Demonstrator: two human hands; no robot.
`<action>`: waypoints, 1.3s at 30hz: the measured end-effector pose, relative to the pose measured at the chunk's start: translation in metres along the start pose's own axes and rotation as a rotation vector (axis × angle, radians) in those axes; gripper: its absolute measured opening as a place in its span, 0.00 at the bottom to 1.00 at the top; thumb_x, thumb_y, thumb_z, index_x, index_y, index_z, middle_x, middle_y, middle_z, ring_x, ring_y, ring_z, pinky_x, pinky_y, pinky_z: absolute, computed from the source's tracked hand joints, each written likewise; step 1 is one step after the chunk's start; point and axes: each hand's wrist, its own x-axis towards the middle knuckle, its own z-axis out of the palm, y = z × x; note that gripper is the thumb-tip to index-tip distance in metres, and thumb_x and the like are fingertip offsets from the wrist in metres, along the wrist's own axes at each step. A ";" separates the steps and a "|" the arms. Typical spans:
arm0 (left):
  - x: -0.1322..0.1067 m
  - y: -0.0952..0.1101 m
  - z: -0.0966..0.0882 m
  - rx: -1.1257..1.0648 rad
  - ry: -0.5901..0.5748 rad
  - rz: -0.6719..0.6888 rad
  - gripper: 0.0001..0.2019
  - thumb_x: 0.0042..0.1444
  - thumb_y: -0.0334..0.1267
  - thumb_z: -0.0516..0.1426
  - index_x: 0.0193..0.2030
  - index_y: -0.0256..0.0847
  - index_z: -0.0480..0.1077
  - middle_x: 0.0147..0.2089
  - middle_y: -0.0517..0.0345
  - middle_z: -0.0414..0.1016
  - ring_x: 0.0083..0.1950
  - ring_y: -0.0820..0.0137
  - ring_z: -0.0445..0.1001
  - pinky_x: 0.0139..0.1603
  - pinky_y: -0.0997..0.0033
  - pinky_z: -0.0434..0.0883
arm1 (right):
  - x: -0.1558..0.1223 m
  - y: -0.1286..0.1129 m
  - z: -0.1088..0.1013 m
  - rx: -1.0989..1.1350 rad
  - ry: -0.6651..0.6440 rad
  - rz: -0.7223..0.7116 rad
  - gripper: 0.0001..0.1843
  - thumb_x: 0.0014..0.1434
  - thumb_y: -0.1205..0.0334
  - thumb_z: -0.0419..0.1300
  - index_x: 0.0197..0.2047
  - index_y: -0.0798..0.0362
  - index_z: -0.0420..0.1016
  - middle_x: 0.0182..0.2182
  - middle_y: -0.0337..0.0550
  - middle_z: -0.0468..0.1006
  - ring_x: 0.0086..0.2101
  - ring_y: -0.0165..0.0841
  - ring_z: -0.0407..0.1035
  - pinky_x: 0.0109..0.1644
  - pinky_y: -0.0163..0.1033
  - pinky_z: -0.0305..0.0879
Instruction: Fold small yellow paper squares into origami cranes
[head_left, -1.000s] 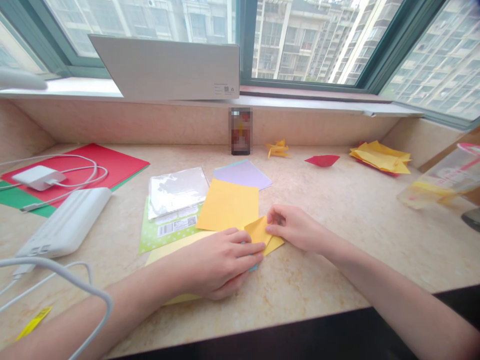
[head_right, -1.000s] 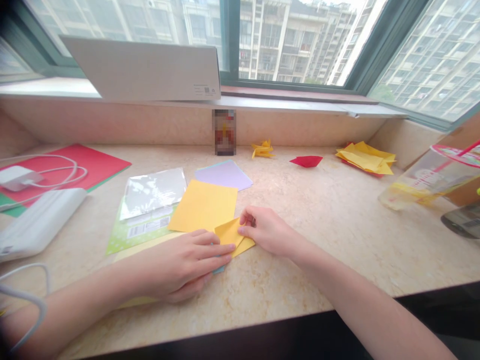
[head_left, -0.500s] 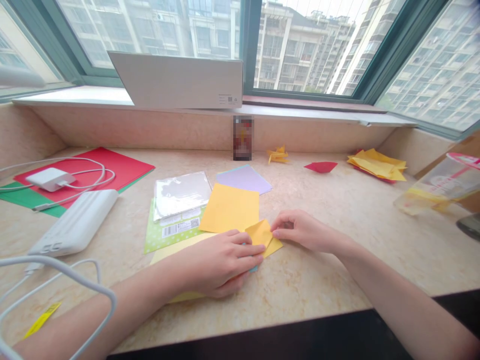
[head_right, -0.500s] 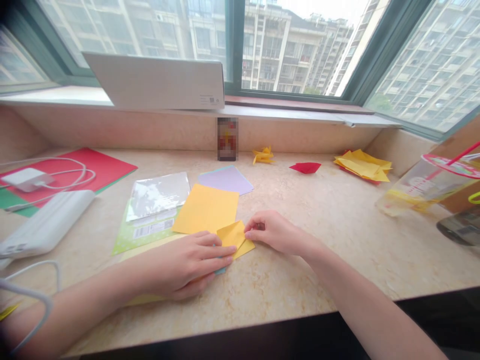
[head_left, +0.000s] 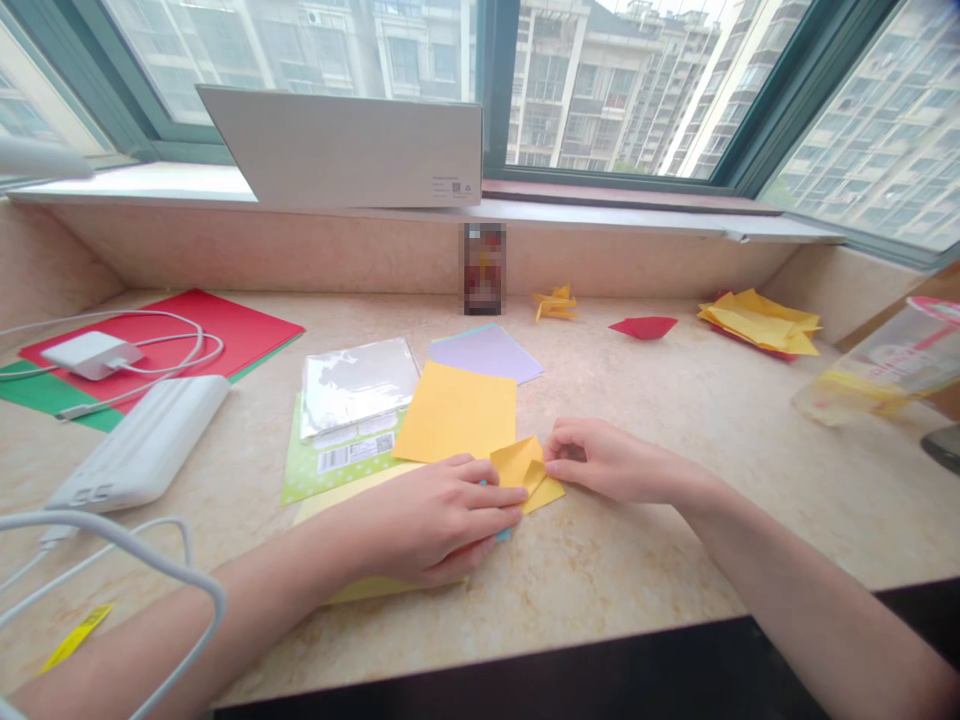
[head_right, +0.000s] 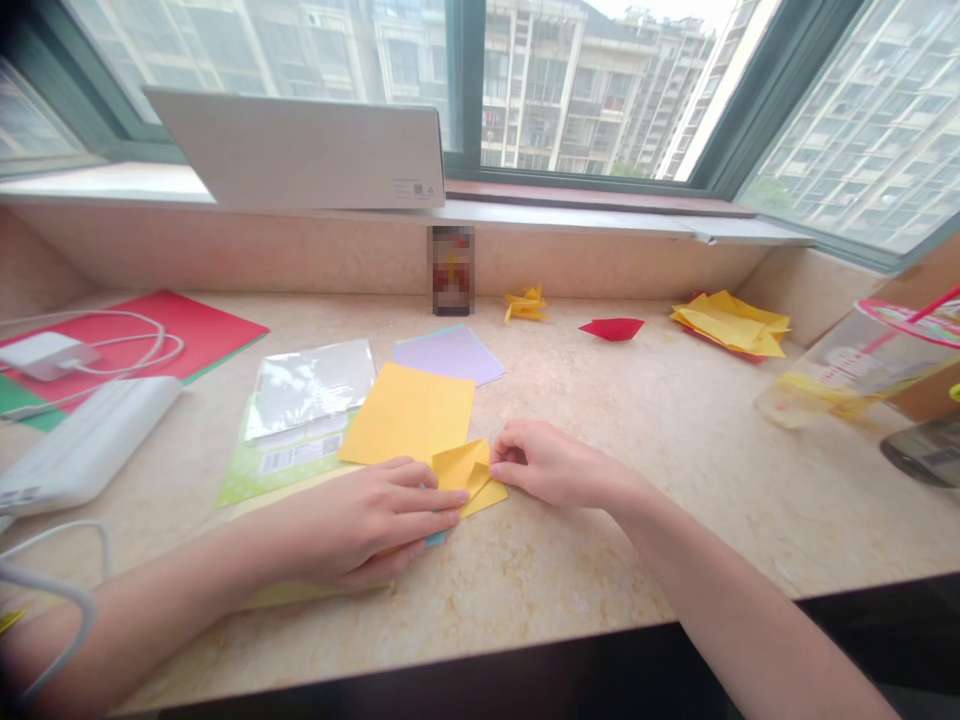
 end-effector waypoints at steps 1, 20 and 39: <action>0.000 0.000 0.000 -0.011 -0.021 -0.002 0.16 0.63 0.30 0.52 0.57 0.39 0.69 0.54 0.50 0.77 0.46 0.60 0.72 0.48 0.62 0.70 | 0.000 0.000 0.001 0.005 0.007 0.021 0.06 0.59 0.62 0.60 0.30 0.52 0.74 0.30 0.39 0.74 0.30 0.31 0.67 0.32 0.35 0.61; 0.000 0.000 -0.001 -0.060 -0.063 -0.010 0.18 0.62 0.29 0.52 0.58 0.39 0.67 0.55 0.47 0.77 0.46 0.59 0.72 0.48 0.61 0.70 | 0.000 -0.001 0.009 0.009 0.085 0.171 0.04 0.55 0.64 0.59 0.28 0.51 0.70 0.24 0.35 0.72 0.24 0.28 0.63 0.25 0.34 0.55; -0.002 0.004 0.007 0.188 -0.053 0.017 0.14 0.64 0.42 0.54 0.52 0.38 0.69 0.56 0.45 0.74 0.39 0.62 0.72 0.42 0.60 0.68 | 0.008 -0.002 0.012 -0.102 0.189 -0.160 0.22 0.57 0.64 0.67 0.55 0.46 0.75 0.51 0.44 0.78 0.55 0.42 0.66 0.63 0.52 0.51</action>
